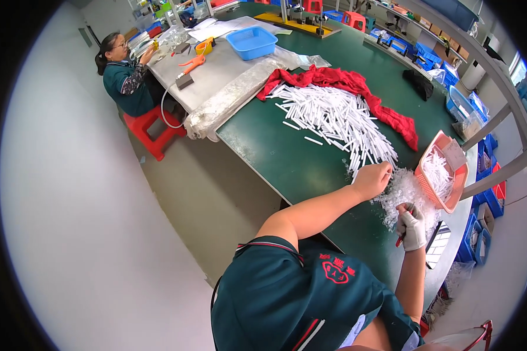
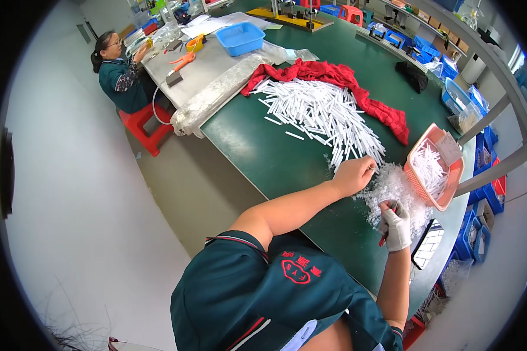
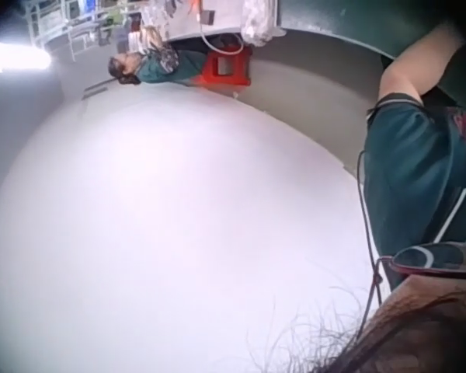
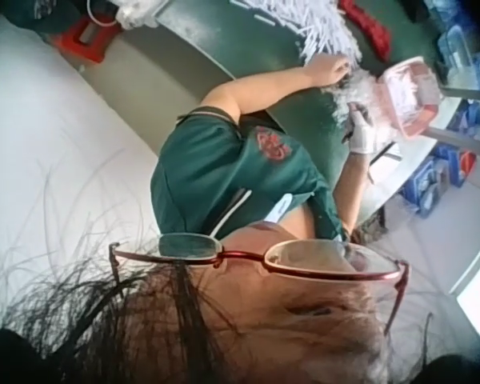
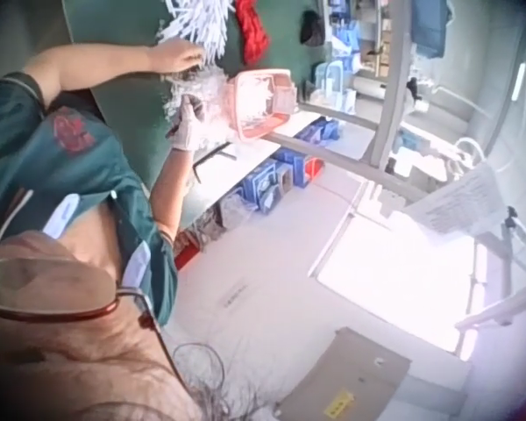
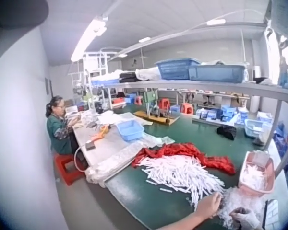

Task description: The person checks material bags on the floor, sits down at a workbench, organizes plastic tubes on a cloth, and trims the plastic tubes one at a time using clippers.

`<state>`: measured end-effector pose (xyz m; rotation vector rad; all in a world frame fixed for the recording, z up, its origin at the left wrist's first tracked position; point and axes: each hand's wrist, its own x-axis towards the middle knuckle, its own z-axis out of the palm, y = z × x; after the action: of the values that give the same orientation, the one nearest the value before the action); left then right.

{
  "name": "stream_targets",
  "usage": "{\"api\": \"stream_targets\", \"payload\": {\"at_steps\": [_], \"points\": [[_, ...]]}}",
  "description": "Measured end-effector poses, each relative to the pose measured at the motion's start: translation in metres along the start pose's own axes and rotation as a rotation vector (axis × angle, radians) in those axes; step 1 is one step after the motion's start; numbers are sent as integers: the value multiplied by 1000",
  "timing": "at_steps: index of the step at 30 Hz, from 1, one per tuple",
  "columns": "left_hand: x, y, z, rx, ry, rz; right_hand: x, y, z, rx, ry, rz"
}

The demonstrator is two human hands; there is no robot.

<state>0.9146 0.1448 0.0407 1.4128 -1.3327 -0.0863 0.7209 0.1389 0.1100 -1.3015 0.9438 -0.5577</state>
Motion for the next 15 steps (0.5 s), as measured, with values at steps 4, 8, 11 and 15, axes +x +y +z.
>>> {"api": "stream_targets", "payload": {"at_steps": [4, 8, 11, 15], "points": [[14, 7, -23, 10, -5, -97, -7, -5, 7, 37, -48, 53], [14, 10, -68, 137, 77, -205, -2, -1, 9, 87, -130, 116], [-6, -10, -96, 203, 41, -326, 2, 4, 9, -8, -163, 124], [-14, -7, -101, 156, -130, -485, 4, 15, 6, -103, -192, 200]]}}
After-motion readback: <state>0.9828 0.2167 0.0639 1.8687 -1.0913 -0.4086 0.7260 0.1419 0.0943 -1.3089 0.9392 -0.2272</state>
